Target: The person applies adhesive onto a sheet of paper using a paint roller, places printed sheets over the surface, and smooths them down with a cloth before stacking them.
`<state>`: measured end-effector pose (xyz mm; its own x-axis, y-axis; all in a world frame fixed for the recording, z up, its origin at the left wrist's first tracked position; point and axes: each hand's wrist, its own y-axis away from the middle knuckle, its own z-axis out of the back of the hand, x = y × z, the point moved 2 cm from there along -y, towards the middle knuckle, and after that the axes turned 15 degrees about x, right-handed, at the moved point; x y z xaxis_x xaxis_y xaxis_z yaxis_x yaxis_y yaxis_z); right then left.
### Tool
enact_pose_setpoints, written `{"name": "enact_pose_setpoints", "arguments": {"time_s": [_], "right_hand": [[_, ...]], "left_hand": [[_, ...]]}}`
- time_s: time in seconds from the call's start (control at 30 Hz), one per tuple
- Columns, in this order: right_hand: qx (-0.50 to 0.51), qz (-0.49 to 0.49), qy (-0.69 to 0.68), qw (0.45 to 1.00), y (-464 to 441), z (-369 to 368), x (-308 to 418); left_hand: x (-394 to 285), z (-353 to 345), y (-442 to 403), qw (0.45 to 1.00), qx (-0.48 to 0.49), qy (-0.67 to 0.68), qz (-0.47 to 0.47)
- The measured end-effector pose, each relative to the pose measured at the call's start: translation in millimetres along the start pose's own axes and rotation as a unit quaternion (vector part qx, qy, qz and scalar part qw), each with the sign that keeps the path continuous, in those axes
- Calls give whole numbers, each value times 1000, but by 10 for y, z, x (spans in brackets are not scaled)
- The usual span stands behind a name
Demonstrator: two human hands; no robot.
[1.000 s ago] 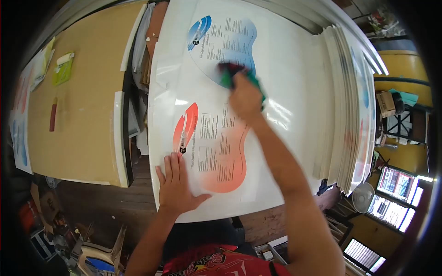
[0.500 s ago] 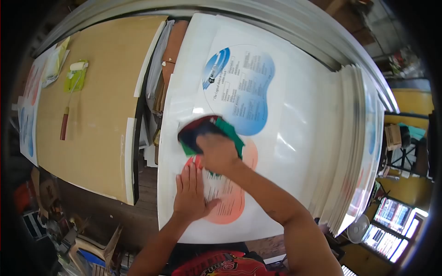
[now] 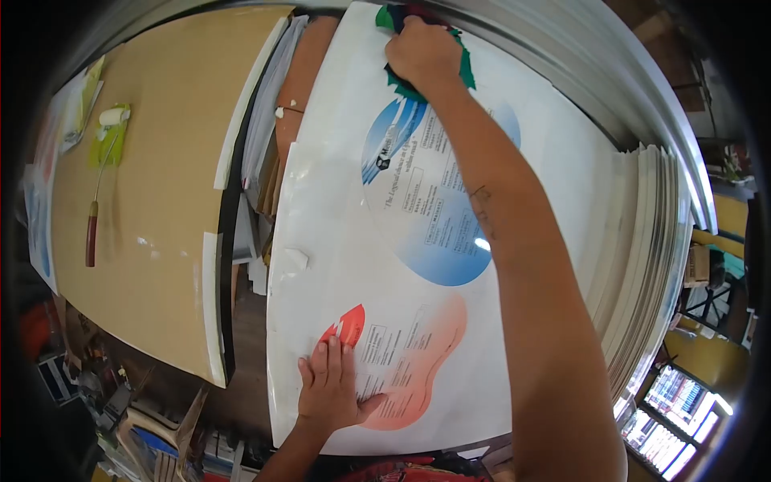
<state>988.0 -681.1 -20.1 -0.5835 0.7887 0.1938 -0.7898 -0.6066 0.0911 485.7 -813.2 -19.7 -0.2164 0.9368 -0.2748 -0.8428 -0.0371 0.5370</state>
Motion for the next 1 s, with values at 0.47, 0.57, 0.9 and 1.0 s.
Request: {"name": "enact_pose_setpoints", "arguments": {"time_s": [0.47, 0.57, 0.9, 1.0], "right_hand": [[-44, -48, -25, 998, 1013, 114, -793], [-76, 139, -32, 987, 2215, 81, -256], [20, 36, -62, 997, 1448, 115, -450], [74, 208, -72, 973, 2324, -78, -98]], "left_hand": [[4, 24, 19, 999, 28, 39, 8], [-20, 31, -9, 998, 42, 51, 6], [3, 64, -2, 999, 2, 53, -5], [8, 89, -3, 998, -23, 65, 0]]}}
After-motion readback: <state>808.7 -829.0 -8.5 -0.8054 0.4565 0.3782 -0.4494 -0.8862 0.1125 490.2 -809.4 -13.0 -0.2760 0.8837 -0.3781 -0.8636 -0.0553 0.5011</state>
